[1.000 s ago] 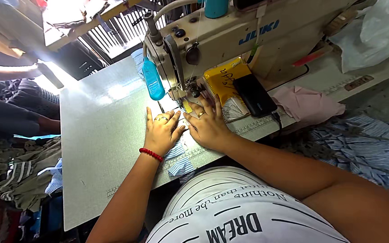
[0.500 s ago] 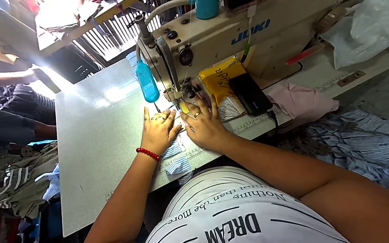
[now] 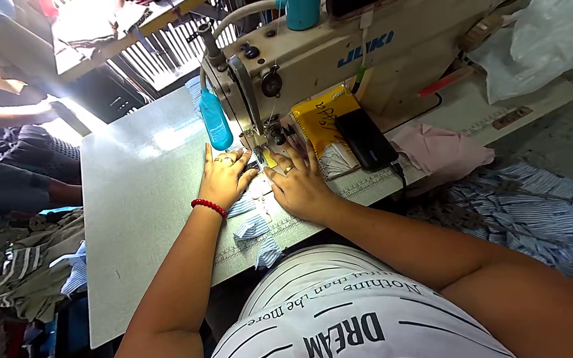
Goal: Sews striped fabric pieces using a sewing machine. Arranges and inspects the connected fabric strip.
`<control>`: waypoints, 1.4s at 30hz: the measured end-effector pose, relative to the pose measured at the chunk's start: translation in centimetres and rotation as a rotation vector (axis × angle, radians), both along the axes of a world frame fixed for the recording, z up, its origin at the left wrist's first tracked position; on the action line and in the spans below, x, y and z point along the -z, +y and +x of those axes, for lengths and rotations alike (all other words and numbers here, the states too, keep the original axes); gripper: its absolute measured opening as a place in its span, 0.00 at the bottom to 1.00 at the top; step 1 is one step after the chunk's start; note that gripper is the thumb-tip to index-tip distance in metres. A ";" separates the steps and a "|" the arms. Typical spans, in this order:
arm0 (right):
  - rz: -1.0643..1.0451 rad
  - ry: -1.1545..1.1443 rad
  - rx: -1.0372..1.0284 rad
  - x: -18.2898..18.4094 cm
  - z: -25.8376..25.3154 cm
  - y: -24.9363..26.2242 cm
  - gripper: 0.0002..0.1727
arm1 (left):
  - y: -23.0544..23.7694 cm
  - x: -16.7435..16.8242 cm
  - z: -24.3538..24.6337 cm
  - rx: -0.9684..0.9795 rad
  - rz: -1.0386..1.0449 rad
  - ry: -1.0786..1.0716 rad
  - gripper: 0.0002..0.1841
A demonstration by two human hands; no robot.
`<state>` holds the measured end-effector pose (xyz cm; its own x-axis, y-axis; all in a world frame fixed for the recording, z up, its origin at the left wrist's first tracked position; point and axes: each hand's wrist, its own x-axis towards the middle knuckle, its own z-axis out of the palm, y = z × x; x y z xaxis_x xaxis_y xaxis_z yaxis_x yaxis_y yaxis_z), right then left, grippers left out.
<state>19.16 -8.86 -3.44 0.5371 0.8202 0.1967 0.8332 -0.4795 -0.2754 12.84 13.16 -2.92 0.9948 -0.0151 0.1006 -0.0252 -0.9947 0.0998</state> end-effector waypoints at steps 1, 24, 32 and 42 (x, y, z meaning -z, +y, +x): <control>0.005 0.002 -0.001 0.0 0.0 0.0 0.27 | 0.1 -0.1 0.1 -0.012 -0.009 0.005 0.32; 0.247 0.015 -0.005 0.4 0.3 -0.9 0.24 | -6.4 0.4 -4.9 -0.070 -0.289 -0.155 0.22; 0.293 -0.135 -0.045 0.7 -0.1 -1.2 0.22 | -6.4 0.9 -4.9 0.020 -0.090 -0.135 0.28; 0.086 -0.024 -0.026 0.0 -0.2 -0.6 0.23 | -5.0 0.8 -4.8 -0.002 -0.081 -0.067 0.34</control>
<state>18.93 -9.46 -3.42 0.5099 0.8135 0.2796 0.8520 -0.4326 -0.2950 8.08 8.20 -3.74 0.9859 -0.0025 0.1675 -0.0327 -0.9835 0.1777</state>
